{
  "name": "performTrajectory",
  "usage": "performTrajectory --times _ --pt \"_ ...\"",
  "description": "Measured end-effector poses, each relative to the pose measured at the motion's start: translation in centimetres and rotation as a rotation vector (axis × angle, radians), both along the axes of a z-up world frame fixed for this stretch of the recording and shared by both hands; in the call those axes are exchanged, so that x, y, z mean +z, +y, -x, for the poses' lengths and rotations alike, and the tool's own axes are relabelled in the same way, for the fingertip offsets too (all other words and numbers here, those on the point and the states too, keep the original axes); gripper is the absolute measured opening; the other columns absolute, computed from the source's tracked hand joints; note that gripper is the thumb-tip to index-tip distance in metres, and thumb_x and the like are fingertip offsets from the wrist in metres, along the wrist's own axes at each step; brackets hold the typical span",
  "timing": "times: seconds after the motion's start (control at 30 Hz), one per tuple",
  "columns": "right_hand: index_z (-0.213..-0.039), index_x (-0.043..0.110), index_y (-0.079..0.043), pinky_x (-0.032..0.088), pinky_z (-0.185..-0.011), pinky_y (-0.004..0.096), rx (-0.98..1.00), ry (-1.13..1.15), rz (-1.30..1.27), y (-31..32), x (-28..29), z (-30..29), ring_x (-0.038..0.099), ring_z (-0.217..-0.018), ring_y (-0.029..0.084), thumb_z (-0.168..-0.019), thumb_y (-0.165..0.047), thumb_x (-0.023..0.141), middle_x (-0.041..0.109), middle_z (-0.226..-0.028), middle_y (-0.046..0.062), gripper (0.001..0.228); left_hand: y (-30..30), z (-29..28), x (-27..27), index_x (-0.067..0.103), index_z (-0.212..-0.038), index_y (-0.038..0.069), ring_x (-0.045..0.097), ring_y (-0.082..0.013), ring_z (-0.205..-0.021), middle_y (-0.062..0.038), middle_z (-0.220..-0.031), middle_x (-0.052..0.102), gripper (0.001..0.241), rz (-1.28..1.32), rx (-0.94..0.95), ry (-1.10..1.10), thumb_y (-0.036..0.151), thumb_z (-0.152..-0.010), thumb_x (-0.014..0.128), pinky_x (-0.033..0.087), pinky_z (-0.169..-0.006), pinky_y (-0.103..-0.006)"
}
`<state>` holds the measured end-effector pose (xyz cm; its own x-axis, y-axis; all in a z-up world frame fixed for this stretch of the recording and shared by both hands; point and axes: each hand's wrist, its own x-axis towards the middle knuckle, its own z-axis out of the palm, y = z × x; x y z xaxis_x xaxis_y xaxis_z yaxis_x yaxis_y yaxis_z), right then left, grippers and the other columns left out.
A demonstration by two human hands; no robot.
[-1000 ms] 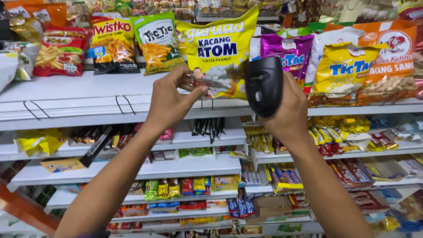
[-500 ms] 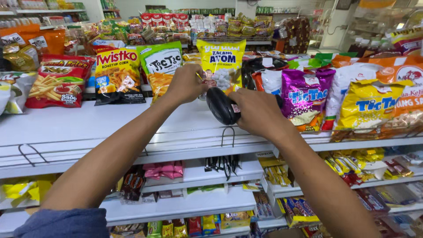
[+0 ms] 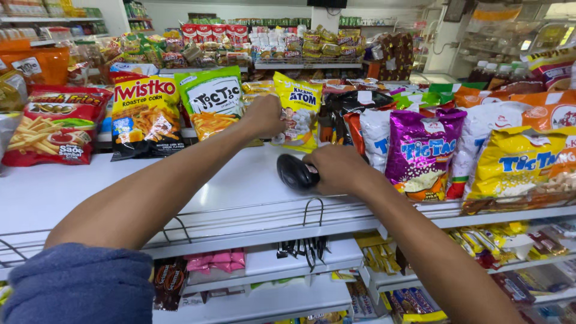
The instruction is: The person uses a handheld barcode scanner to scan various bags of snacks, taking them one at a time from a shelf and placing them into a cardboard box on the floor.
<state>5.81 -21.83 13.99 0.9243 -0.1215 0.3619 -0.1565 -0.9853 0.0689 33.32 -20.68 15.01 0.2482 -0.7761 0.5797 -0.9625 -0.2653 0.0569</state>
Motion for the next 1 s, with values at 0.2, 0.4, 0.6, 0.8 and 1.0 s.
performTrajectory --times 0.2,0.4,0.6,0.8,1.0 --pt "-0.101 0.075 -0.016 0.055 -0.078 0.053 -0.041 0.027 -0.002 -1.3 -0.8 -0.2 0.07 -0.089 0.038 -0.067 -0.023 0.078 0.075 -0.089 0.014 0.035 -2.9 -1.8 -3.4 0.069 -0.085 -0.003 0.07 -0.0431 -0.084 -0.024 -0.085 0.07 0.04 0.19 -0.022 0.052 0.03 -0.072 0.087 0.056 -0.076 -0.0502" --pt "-0.099 0.075 -0.015 0.055 -0.079 0.051 -0.037 0.021 -0.062 -0.9 -0.9 0.1 0.07 -0.09 0.036 -0.067 -0.03 0.081 0.074 -0.09 0.014 0.035 -0.5 -1.2 -5.8 0.052 -0.102 0.001 0.075 -0.0351 -0.084 -0.02 -0.086 0.073 0.049 0.274 -0.05 0.454 0.023 -0.072 0.084 0.058 -0.076 -0.0444" --pt "-0.099 0.076 -0.016 0.055 -0.082 0.05 -0.08 0.079 -0.072 -1.0 -1.2 0.0 0.071 -0.092 0.035 -0.068 -0.032 0.081 0.075 -0.093 0.013 0.035 1.1 0.1 -5.7 0.062 -0.107 0.012 0.071 -0.0386 -0.091 -0.018 -0.095 0.073 0.041 -0.094 -0.165 -0.002 0.019 -0.072 0.082 0.055 -0.076 -0.0506" --pt "-0.099 0.076 -0.017 0.056 -0.083 0.049 -0.105 0.115 -0.061 -0.8 -0.9 -0.2 0.072 -0.092 0.034 -0.069 -0.031 0.08 0.075 -0.093 0.013 0.034 0.4 1.4 -5.5 0.064 -0.115 0.01 0.07 -0.0388 -0.101 -0.019 -0.105 0.071 0.02 -0.251 -0.051 -0.204 0.021 -0.098 0.063 0.055 -0.082 -0.0521" --pt "-0.101 0.074 -0.017 0.055 -0.084 0.051 -0.135 0.115 -0.08 -0.6 -0.6 -0.2 0.071 -0.093 0.036 -0.069 -0.028 0.08 0.074 -0.093 0.014 0.035 0.1 1.4 -4.7 0.069 -0.112 0.016 0.067 -0.0334 -0.111 -0.013 -0.111 0.07 0.03 -0.38 -0.135 -0.234 0.023 -0.083 0.072 0.055 -0.089 -0.0488"
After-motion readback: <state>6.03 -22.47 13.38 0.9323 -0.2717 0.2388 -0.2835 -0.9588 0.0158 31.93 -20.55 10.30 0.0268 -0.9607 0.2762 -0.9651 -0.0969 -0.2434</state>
